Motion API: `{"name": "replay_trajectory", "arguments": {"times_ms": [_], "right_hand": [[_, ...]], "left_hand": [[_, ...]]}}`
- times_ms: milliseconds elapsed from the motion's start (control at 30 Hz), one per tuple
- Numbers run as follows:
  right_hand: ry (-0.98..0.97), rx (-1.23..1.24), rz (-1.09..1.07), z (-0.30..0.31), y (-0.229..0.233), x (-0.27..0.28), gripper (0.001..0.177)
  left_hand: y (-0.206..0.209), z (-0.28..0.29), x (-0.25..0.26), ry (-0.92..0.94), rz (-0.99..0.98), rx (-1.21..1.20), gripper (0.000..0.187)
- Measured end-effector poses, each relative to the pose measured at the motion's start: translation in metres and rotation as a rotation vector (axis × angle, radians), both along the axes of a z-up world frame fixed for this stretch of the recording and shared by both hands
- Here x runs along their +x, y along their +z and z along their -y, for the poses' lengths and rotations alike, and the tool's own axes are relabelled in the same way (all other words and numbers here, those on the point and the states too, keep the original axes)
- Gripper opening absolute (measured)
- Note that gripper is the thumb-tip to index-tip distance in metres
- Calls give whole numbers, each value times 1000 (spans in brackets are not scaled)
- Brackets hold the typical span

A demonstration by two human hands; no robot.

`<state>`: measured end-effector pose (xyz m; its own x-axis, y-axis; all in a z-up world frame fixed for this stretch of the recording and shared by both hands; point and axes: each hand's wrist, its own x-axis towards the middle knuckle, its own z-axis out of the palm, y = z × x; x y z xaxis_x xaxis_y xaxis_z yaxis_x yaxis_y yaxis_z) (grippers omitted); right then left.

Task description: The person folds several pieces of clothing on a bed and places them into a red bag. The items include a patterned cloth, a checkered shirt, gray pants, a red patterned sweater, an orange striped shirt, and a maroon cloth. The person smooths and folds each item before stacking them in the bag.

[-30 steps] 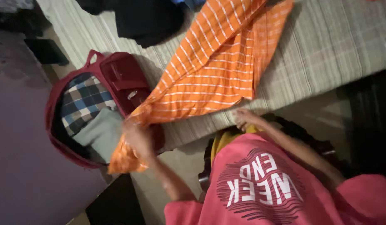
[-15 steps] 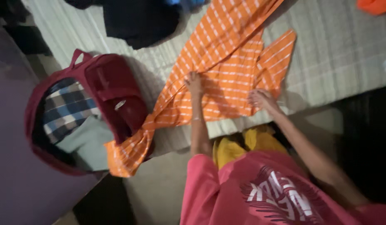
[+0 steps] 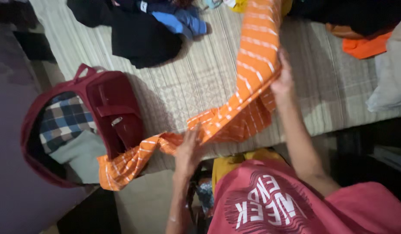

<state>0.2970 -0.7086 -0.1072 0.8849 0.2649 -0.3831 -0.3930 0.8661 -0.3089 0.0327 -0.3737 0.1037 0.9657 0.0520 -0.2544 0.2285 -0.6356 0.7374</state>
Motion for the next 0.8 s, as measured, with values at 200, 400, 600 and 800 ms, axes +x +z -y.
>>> {"name": "replay_trajectory", "arguments": {"times_ms": [200,400,600,800], "right_hand": [[-72,15,104,50,43,89,46],[-246,-57,200,75,75,162,44],[-409,-187,268,121,79,143,42],[-555,-363,256,189,50,98,40]], "left_hand": [[-105,-145,128,148,490,713,11],[10,-314,331,325,672,1019,31],[89,-336,314,360,663,1052,28],[99,-258,237,215,946,1113,26]]}}
